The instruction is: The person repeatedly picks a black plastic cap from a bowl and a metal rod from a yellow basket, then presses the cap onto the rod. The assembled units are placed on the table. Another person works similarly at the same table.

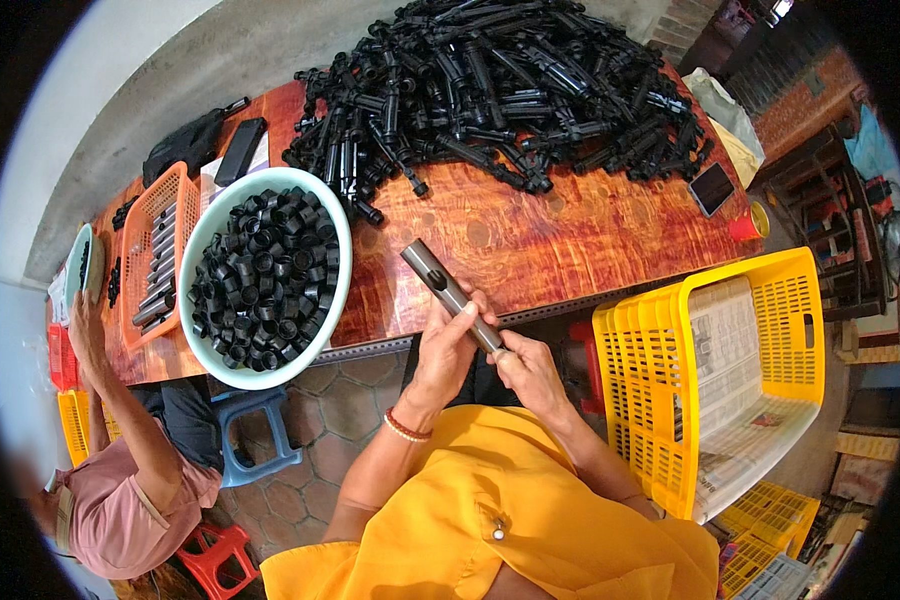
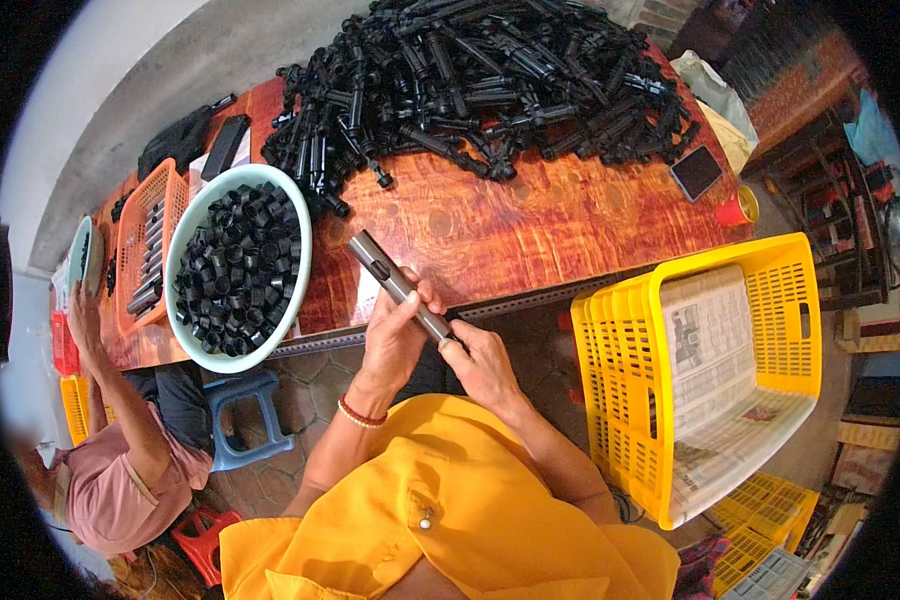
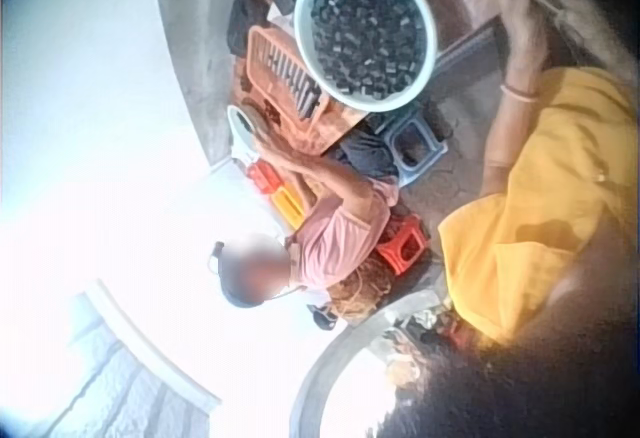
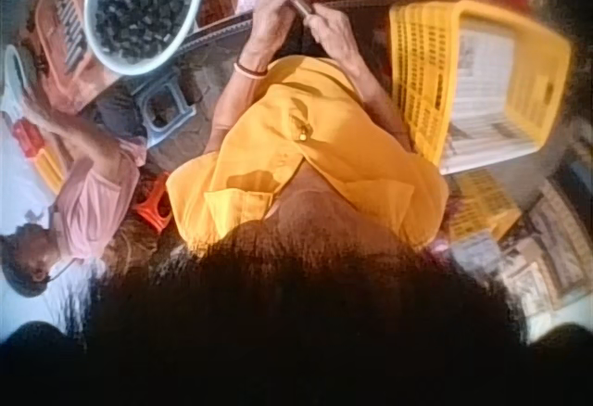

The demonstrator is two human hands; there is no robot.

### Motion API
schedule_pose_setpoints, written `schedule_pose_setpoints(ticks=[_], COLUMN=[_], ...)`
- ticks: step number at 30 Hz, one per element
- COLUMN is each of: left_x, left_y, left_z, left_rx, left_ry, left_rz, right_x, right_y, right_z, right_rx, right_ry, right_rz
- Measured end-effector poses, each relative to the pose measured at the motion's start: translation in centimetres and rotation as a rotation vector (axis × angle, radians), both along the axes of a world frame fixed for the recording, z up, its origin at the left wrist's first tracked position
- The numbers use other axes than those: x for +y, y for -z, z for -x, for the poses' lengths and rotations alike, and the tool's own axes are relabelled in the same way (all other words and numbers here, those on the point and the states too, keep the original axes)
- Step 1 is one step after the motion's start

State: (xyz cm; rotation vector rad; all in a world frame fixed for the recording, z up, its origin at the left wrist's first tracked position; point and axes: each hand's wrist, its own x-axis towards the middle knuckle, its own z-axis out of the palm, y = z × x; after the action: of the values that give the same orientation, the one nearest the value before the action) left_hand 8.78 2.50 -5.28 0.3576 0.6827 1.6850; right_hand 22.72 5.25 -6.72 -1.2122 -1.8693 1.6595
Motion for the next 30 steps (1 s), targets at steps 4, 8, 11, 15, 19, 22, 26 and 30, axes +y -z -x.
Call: schedule_pose_setpoints(ticks=[4,8,11,15,19,22,26,30], left_x=[0.7,1.5,1.8,1.9,1.3,1.2,1.3,1.3], left_y=[-0.8,-0.6,-0.4,-0.8,-0.6,0.0,0.7,0.1], left_z=[1.6,2.3,2.2,1.5,1.6,1.4,1.7,1.9], left_rx=[-0.094,-0.423,-0.583,-0.482,-0.458,-0.474,-0.464,-0.448], left_ry=[0.03,0.068,0.096,-0.132,-0.144,-0.168,-0.179,-0.177], left_rz=[-0.021,-0.135,-0.159,0.082,0.146,0.148,0.127,0.086], right_x=[0.5,0.6,0.2,-1.2,-1.1,-1.2,-0.9,-0.1], right_y=[-2.7,-4.0,-4.4,-3.7,-4.7,-5.4,-5.6,-5.6], right_z=[0.5,-0.7,-1.8,-1.1,-0.9,-0.8,-0.6,-0.5], right_rx=[-0.001,0.053,0.126,-0.002,-0.09,-0.173,-0.238,-0.171], right_ry=[-0.05,-0.053,-0.112,-0.037,-0.074,-0.13,-0.184,-0.222], right_rz=[-0.253,-0.094,0.393,-0.289,-0.606,-0.628,-0.658,-0.616])
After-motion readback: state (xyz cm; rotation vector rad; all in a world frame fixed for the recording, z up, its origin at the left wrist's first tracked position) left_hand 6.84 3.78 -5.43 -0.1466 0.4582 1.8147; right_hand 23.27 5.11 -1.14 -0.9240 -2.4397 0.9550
